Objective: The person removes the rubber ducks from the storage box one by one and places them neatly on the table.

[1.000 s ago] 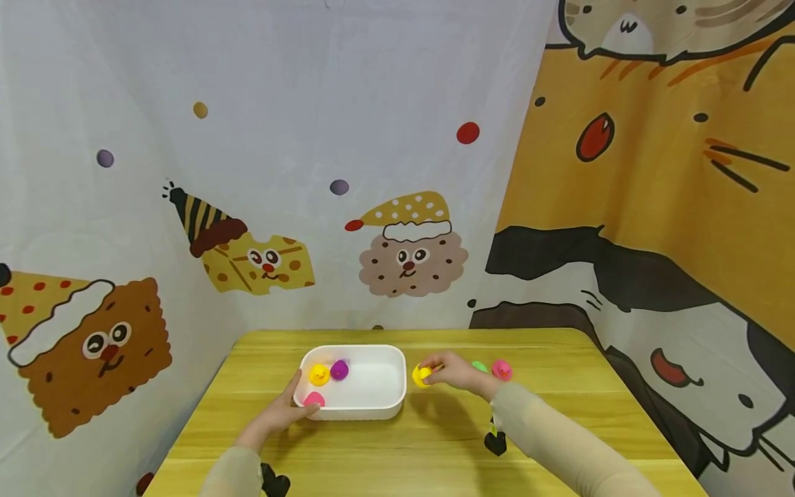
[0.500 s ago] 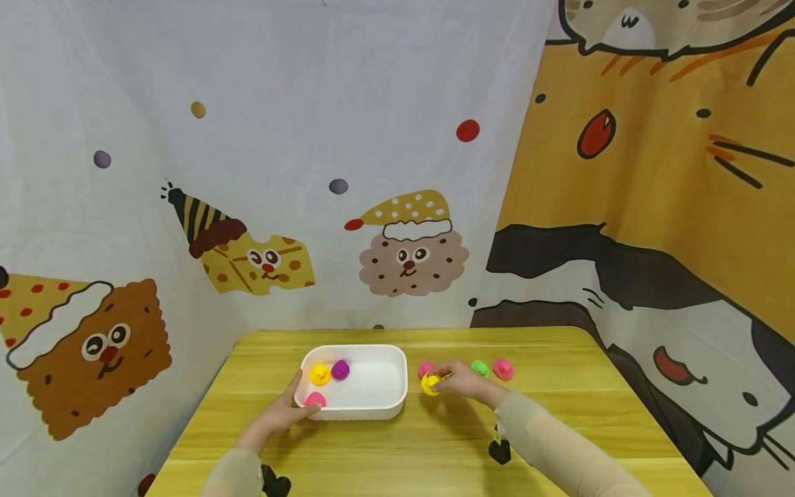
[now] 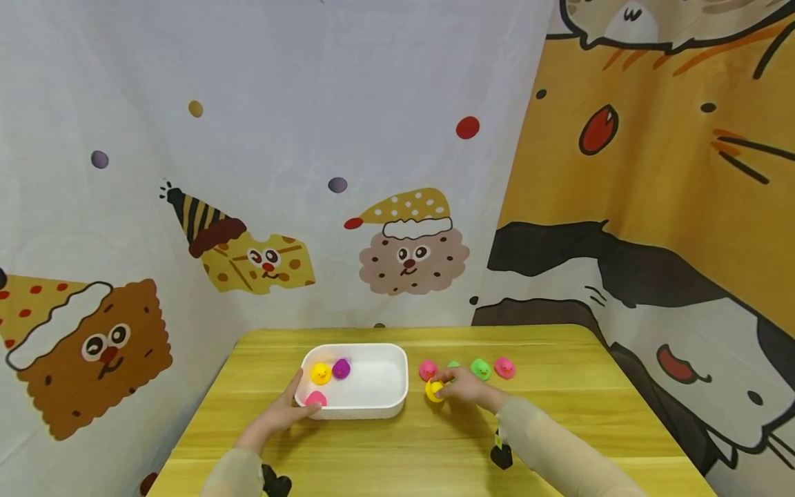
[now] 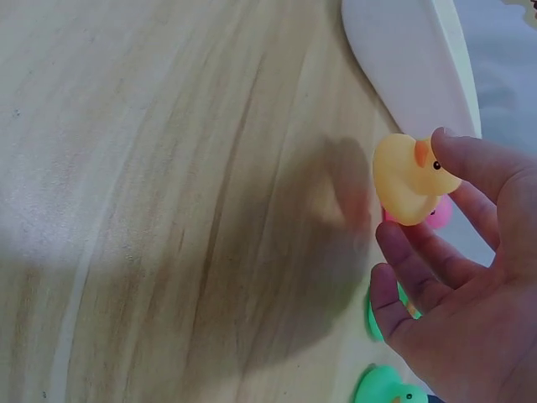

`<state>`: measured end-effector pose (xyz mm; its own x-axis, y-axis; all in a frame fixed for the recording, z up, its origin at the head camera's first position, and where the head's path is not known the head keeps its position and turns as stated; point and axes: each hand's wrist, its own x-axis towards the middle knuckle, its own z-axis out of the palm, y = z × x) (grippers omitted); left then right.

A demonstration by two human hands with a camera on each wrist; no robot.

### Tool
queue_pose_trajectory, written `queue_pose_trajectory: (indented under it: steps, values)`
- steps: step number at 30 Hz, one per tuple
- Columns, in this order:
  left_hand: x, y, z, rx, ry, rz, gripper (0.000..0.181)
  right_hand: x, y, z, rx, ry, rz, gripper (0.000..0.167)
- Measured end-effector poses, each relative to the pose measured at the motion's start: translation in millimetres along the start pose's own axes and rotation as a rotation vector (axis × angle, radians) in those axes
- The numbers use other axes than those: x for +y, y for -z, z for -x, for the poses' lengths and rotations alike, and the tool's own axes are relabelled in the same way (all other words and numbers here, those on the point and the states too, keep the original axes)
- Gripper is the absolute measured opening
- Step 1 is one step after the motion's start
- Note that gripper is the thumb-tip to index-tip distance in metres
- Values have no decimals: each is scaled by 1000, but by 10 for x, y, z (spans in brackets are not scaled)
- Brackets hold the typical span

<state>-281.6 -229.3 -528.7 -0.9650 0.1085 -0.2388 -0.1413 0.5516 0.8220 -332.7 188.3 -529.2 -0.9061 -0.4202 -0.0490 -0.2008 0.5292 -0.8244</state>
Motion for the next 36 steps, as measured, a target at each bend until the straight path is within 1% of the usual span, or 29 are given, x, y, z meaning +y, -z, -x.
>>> queue_pose_trajectory:
  steps: [3, 4, 7, 10, 11, 14, 19, 22, 29, 36]
  values:
    - [11, -3, -2, -2, -2, -1, 102, 2, 8, 28, -21, 30, -25, 32]
    - [13, -3, -4, -2, -3, -1, 102, -1, 12, 40, -31, 60, -19, 31]
    - [22, -5, 1, -1, -13, -3, 102, -3, 16, 59, -44, 103, -25, 32]
    - [16, -9, 0, -1, -7, 5, 102, 12, 3, 47, -50, 99, -14, 32]
    - [15, -11, 3, -1, -4, 6, 102, 16, -5, 38, -49, 73, -17, 32]
    - [8, -13, 4, -2, -1, 9, 102, 23, -27, 19, -51, 40, 5, 30]
    - [7, -8, 5, -1, -21, 4, 101, 1, -37, 39, -57, 14, 19, 29]
    - [13, -5, 8, -3, -26, 9, 101, -1, -38, 51, -62, 16, 22, 31]
    - [1, 0, 11, -7, -8, 18, 102, 21, -62, 49, -56, 36, 42, 31]
    - [17, 9, 18, -2, -21, 5, 102, 6, -30, 29, -68, 42, 69, 32]
